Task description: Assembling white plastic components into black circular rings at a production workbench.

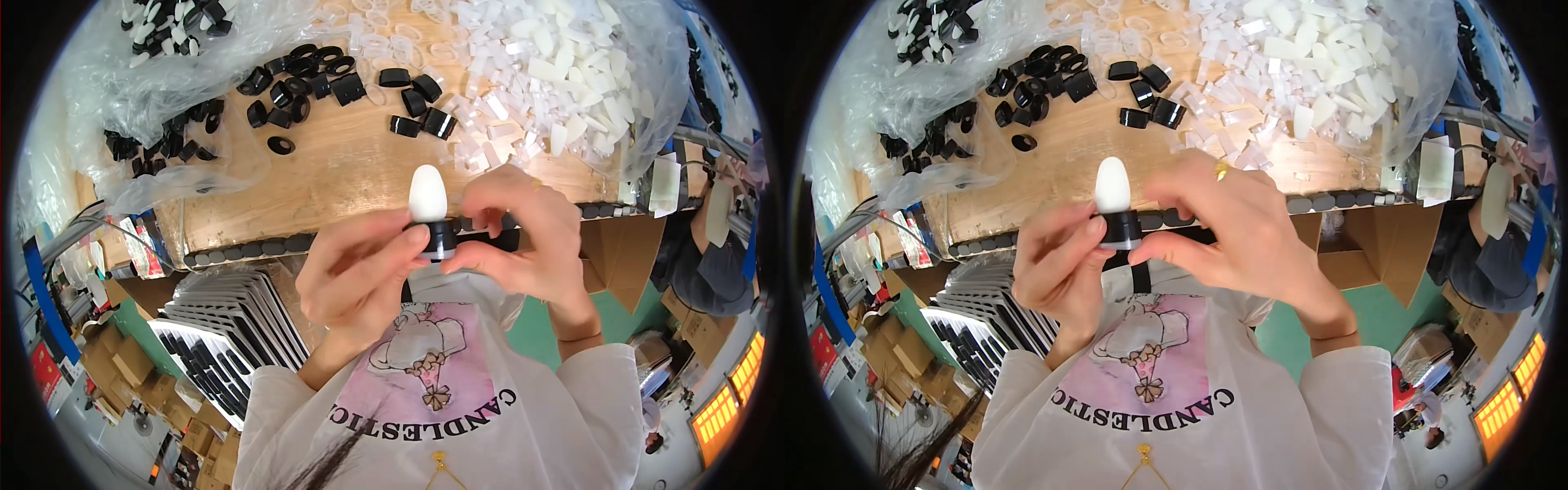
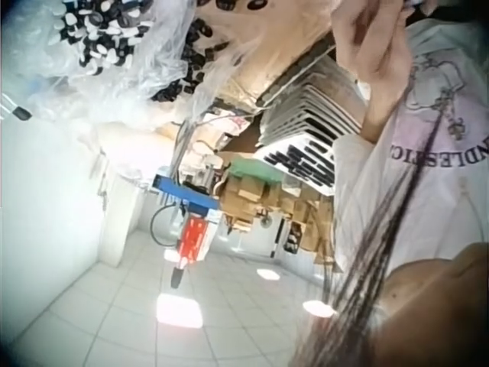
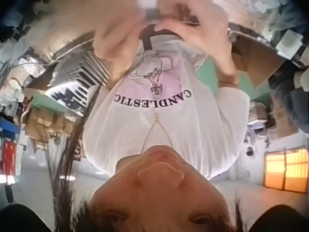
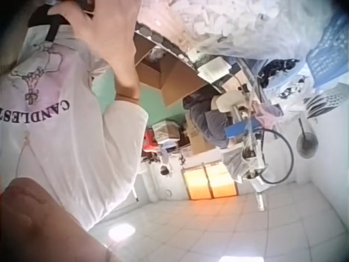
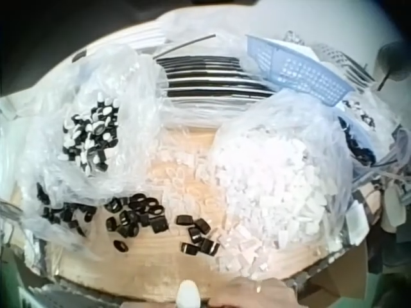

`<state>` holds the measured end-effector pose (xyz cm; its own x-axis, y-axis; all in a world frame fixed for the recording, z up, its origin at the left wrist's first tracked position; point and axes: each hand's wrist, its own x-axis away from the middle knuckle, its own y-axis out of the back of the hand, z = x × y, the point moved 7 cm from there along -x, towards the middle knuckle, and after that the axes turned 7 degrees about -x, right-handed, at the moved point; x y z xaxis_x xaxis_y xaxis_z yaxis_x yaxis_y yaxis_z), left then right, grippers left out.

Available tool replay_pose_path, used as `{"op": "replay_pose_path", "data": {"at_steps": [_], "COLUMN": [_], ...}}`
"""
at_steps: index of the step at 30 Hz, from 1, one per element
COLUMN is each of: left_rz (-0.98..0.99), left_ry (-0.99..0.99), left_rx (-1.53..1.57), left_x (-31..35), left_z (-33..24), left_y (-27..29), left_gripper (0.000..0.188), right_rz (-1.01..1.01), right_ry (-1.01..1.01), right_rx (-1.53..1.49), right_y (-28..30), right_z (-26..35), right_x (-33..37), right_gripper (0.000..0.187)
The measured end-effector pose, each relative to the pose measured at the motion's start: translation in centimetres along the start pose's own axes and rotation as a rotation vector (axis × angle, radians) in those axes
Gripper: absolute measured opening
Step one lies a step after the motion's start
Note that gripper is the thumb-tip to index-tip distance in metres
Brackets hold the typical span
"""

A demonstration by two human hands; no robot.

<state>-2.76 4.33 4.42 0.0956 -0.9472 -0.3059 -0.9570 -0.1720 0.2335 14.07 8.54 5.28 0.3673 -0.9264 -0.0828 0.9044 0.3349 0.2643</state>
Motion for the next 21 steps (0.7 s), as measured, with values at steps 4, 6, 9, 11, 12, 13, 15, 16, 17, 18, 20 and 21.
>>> {"op": "replay_pose_path", "data": {"at_steps": [4,6,9,11,12,13,15,16,17,18,20,21], "left_rz": [0.050,0.098,0.051,-0.004,-0.001,-0.011,-0.017,-0.020,-0.022,-0.021,0.004,0.033], "left_ry": [-0.243,-0.377,-0.501,-0.621,-0.622,-0.564,-0.507,-0.441,-0.375,-0.380,-0.272,-0.302], "left_rx": [-0.269,-0.151,-0.088,-0.090,-0.090,-0.093,-0.092,-0.215,-0.337,-0.333,-0.326,-0.326], "left_x": [0.9,1.1,1.0,1.4,1.4,1.3,1.0,0.6,0.2,0.1,-0.2,0.4], "left_z": [-1.1,-1.8,-2.1,-2.0,-2.2,-2.3,-2.6,-2.3,-2.0,-1.9,-0.8,-0.7], "left_y": [0.8,0.9,0.7,0.8,0.7,0.6,0.8,0.9,0.9,0.7,0.1,-0.5], "left_gripper": [0.030,0.031,0.033,0.034,0.034,0.033,0.033,0.030,0.028,0.028,0.025,0.025], "right_rz": [0.154,0.118,0.053,0.030,0.008,0.005,-0.102,-0.106,-0.076,-0.046,-0.086,-0.167], "right_ry": [0.388,0.467,0.609,0.615,0.619,0.618,0.592,0.591,0.398,0.208,-0.070,-0.152], "right_rx": [0.297,0.310,0.358,0.347,0.331,0.331,0.354,0.358,0.213,0.069,-0.332,-0.534], "right_y": [-0.9,-1.1,-1.2,-1.3,-1.3,-1.4,-1.1,-1.3,-1.3,-1.5,-2.1,-2.3], "right_z": [2.3,2.6,3.6,3.5,3.4,3.3,3.2,3.0,1.7,0.2,-2.2,-3.0], "right_x": [0.4,0.8,1.5,1.8,2.1,2.2,2.3,2.3,1.5,0.9,1.0,1.2], "right_gripper": [0.040,0.038,0.033,0.033,0.033,0.033,0.028,0.028,0.024,0.022,0.036,0.042]}}
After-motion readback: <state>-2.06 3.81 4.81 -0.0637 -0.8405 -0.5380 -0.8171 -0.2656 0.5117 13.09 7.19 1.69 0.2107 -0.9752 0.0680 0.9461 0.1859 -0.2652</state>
